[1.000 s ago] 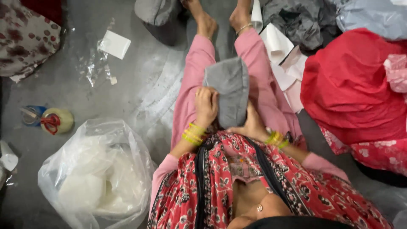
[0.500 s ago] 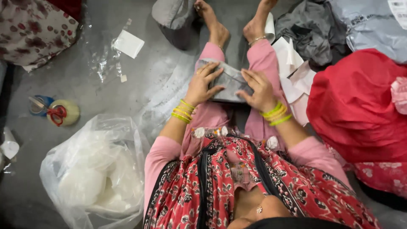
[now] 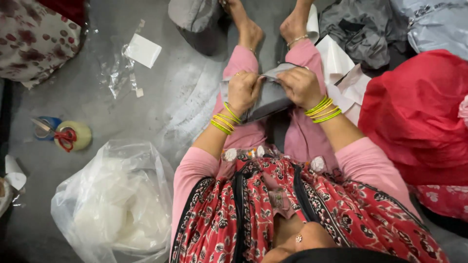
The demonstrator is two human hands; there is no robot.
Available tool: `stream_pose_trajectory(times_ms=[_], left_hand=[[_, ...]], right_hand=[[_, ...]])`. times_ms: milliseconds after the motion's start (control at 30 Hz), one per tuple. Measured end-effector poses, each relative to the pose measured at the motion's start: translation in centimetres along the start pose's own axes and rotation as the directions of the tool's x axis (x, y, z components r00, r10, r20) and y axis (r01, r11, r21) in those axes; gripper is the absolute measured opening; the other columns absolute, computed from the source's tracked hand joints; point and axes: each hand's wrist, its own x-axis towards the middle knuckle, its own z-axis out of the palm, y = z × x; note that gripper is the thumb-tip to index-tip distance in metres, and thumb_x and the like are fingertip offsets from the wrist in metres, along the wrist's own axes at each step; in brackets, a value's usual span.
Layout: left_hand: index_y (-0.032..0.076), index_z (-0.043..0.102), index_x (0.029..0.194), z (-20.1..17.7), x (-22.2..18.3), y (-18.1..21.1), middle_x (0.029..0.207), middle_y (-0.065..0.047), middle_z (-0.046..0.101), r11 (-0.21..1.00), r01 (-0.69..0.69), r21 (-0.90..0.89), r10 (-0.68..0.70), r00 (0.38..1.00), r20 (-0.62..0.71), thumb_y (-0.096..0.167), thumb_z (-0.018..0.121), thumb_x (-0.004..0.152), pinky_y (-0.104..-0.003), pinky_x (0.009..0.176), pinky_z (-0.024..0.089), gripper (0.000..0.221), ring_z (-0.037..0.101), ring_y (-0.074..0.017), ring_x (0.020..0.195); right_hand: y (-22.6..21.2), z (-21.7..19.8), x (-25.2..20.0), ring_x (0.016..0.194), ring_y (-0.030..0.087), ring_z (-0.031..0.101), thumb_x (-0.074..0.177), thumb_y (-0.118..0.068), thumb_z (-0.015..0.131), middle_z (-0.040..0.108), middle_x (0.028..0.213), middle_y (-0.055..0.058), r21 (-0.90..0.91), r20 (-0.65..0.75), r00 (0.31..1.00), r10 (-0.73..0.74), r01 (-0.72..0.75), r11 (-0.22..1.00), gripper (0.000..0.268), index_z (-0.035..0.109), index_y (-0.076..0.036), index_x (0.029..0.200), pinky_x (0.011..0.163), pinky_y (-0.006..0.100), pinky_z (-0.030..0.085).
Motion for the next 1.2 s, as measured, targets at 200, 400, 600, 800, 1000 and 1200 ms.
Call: stream_pose_trajectory(times_ms=[200, 400, 600, 800, 1000, 1200], left_hand=[[0.007, 0.073, 0.080, -0.4, 2.9, -0.3, 0.078, -0.016, 0.073, 0.980, 0.133, -0.147, -0.047, 0.878, 0.477, 0.032, 0.068, 0.094, -0.046, 0.067, 0.053, 0.029, 0.073, -0.0347, 0.076], [0.009, 0.078, 0.089, -0.6, 5.7, 1.0, 0.091, -0.016, 0.075, 0.979, 0.075, 0.188, -0.202, 0.421, 0.884, 0.046, 0.082, 0.080, -0.044, 0.078, 0.054, 0.039, 0.073, -0.0335, 0.090], [0.008, 0.079, 0.099, 6.7, 4.8, -3.2, 0.105, -0.020, 0.074, 0.919, -0.068, 0.389, -0.281, 0.580, 0.765, 0.021, 0.075, 0.080, -0.047, 0.085, 0.058, 0.024, 0.072, -0.0363, 0.101], [0.008, 0.078, 0.102, 9.1, 4.7, -4.5, 0.108, -0.019, 0.073, 0.883, -0.069, 0.464, -0.331, 0.608, 0.721, 0.017, 0.070, 0.081, -0.049, 0.086, 0.057, 0.024, 0.071, -0.0362, 0.104], [0.011, 0.078, 0.085, 4.9, 5.1, -5.7, 0.085, -0.016, 0.075, 0.852, 0.494, 0.174, -0.522, 0.773, 0.361, 0.056, 0.071, 0.089, -0.046, 0.069, 0.053, 0.047, 0.072, -0.0311, 0.077], [0.003, 0.076, 0.108, 0.1, -2.3, -6.9, 0.099, -0.019, 0.076, 0.827, 0.512, -0.233, -0.470, 0.856, 0.215, 0.039, 0.062, 0.098, -0.038, 0.084, 0.054, 0.040, 0.071, -0.0281, 0.093]], right_hand=[[1.5, 3.0, -8.2, 0.074, 0.007, 0.058, 0.095, -0.013, 0.077, 0.070, 0.078, 0.008, 0.465, 0.557, 0.679, 0.478, -0.732, 0.498, 0.016, 0.073, 0.002, 0.094, 0.066, 0.027, 0.049], [-0.7, 1.6, -9.4, 0.076, 0.006, 0.061, 0.094, -0.016, 0.076, 0.073, 0.083, 0.005, 0.527, 0.621, 0.688, 0.375, -0.721, 0.450, 0.018, 0.073, 0.001, 0.095, 0.068, 0.027, 0.051], [2.5, 1.4, -6.1, 0.100, 0.006, 0.066, 0.095, -0.028, 0.068, 0.071, 0.105, 0.000, 0.712, 0.653, 0.669, 0.355, -0.702, 0.014, 0.035, 0.062, -0.009, 0.124, 0.085, 0.024, 0.053], [6.6, 7.9, -9.1, 0.081, 0.030, 0.072, 0.087, -0.027, 0.073, 0.075, 0.092, 0.017, 0.187, 0.719, 0.654, 0.235, -0.508, 0.841, 0.023, 0.078, -0.007, 0.097, 0.075, 0.041, 0.055], [8.5, 8.1, -9.1, 0.086, 0.030, 0.074, 0.086, -0.028, 0.073, 0.076, 0.098, 0.018, 0.103, 0.592, 0.617, 0.519, -0.697, 0.710, 0.027, 0.076, -0.007, 0.103, 0.077, 0.042, 0.057], [6.8, 7.2, -9.3, 0.085, 0.024, 0.075, 0.083, -0.039, 0.080, 0.079, 0.091, 0.012, 0.170, 0.598, 0.542, 0.590, -0.806, 0.567, 0.033, 0.078, -0.007, 0.092, 0.080, 0.038, 0.058]])
